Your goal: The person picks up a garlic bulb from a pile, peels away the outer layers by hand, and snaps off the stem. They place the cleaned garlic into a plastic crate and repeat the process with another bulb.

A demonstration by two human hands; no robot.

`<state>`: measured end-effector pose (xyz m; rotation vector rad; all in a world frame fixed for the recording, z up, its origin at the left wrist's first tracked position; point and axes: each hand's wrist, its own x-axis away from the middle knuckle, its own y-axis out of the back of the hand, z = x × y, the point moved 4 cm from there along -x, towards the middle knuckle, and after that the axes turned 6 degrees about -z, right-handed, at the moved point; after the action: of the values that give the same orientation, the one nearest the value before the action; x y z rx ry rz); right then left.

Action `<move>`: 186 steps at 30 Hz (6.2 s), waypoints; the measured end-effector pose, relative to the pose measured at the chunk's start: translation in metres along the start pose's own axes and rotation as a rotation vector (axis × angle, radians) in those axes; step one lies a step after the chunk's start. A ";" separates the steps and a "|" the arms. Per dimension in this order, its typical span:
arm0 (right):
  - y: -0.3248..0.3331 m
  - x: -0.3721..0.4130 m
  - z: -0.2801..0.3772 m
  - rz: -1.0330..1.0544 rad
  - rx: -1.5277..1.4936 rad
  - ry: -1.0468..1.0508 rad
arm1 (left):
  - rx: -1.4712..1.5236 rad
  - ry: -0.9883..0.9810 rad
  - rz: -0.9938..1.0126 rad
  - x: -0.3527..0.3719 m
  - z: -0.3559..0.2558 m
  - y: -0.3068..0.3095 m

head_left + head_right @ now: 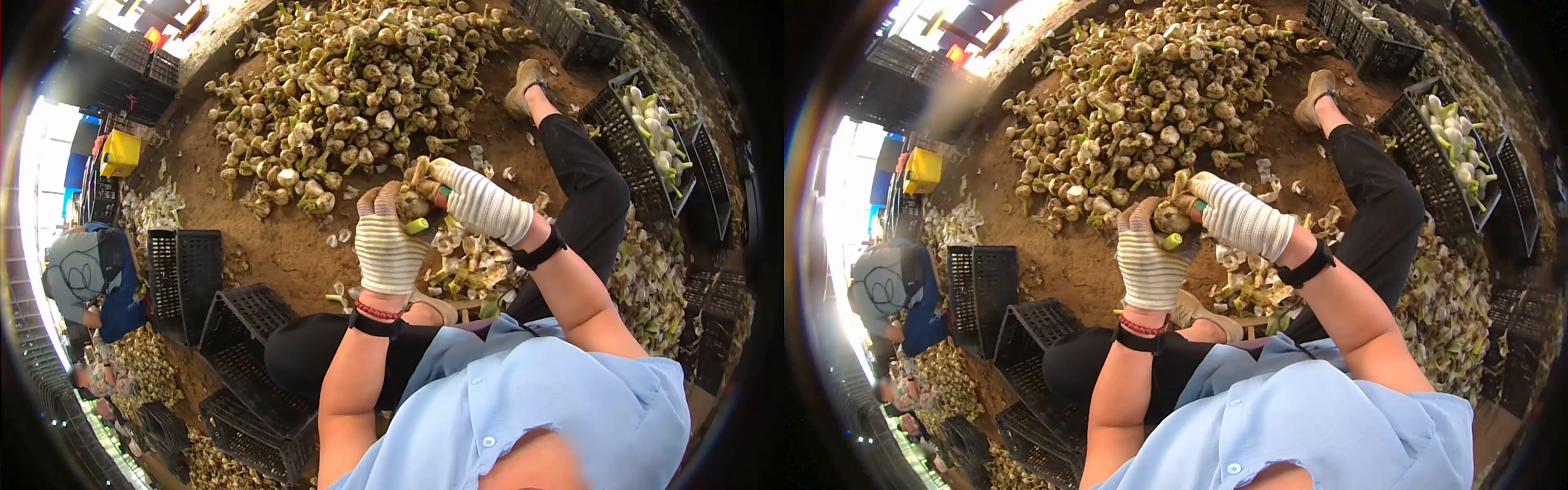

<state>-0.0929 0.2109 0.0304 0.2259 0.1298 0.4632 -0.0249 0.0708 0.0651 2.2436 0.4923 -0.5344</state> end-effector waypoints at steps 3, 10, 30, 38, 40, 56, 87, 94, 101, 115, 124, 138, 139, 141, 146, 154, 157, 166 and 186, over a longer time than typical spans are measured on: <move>0.003 -0.002 -0.004 0.011 0.038 -0.015 | 0.025 0.004 0.001 0.003 0.009 -0.004; 0.013 0.019 0.016 0.156 -0.258 -0.247 | 1.361 0.976 0.305 0.011 0.056 -0.021; -0.002 0.033 -0.001 -0.117 -0.478 -0.064 | 0.855 0.577 0.300 0.022 0.036 -0.028; -0.012 0.024 0.009 -0.083 -0.648 -0.076 | 0.211 0.025 0.037 0.012 0.010 0.001; -0.014 0.022 0.016 -0.087 -0.583 -0.082 | 0.209 0.037 0.035 0.011 0.004 0.004; -0.003 0.013 0.017 -0.094 -0.131 -0.143 | 0.913 0.645 0.188 0.018 0.031 -0.009; 0.034 0.034 -0.066 -0.161 0.428 -0.042 | 0.777 0.757 0.019 0.019 0.056 -0.008; -0.019 0.012 0.035 -0.221 0.858 0.353 | 0.507 0.510 0.035 0.021 0.031 -0.002; -0.016 0.004 0.029 -0.200 0.947 0.293 | 0.201 -0.048 0.065 0.012 0.020 0.011; 0.044 0.027 -0.007 0.046 0.086 -0.268 | 1.251 1.038 0.043 0.003 0.034 -0.002; 0.000 0.052 -0.055 -0.226 -1.459 -0.600 | 0.861 0.752 0.241 0.011 -0.019 -0.090; 0.393 -0.107 -0.058 -1.065 -1.336 -0.271 | 0.982 0.806 0.295 -0.015 -0.002 -0.123; 0.395 -0.110 -0.067 -1.019 -1.174 -0.214 | 0.943 0.763 0.314 -0.016 -0.002 -0.121; 0.379 -0.111 -0.119 -0.842 -1.030 -0.145 | 0.925 0.659 0.288 -0.020 -0.002 -0.114; 0.169 -0.043 -0.091 -0.485 -0.878 -0.395 | 0.891 0.621 0.247 -0.025 -0.005 -0.089; -0.009 0.008 0.003 0.017 -1.503 -0.557 | 0.858 0.662 -0.204 -0.027 0.027 0.005; -0.024 0.023 0.043 0.214 -1.546 -0.804 | 0.963 0.719 -0.282 -0.017 0.030 0.036; -0.078 0.043 0.066 0.617 -1.733 -0.764 | 1.081 0.650 0.074 -0.004 0.018 0.036; -0.092 0.038 0.040 0.453 -1.382 -0.945 | 1.168 0.892 0.211 0.006 0.041 0.017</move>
<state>-0.0130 0.1407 0.0439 -0.9140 -1.1716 0.7492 -0.0202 0.0298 0.0461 3.5790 0.3806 0.5126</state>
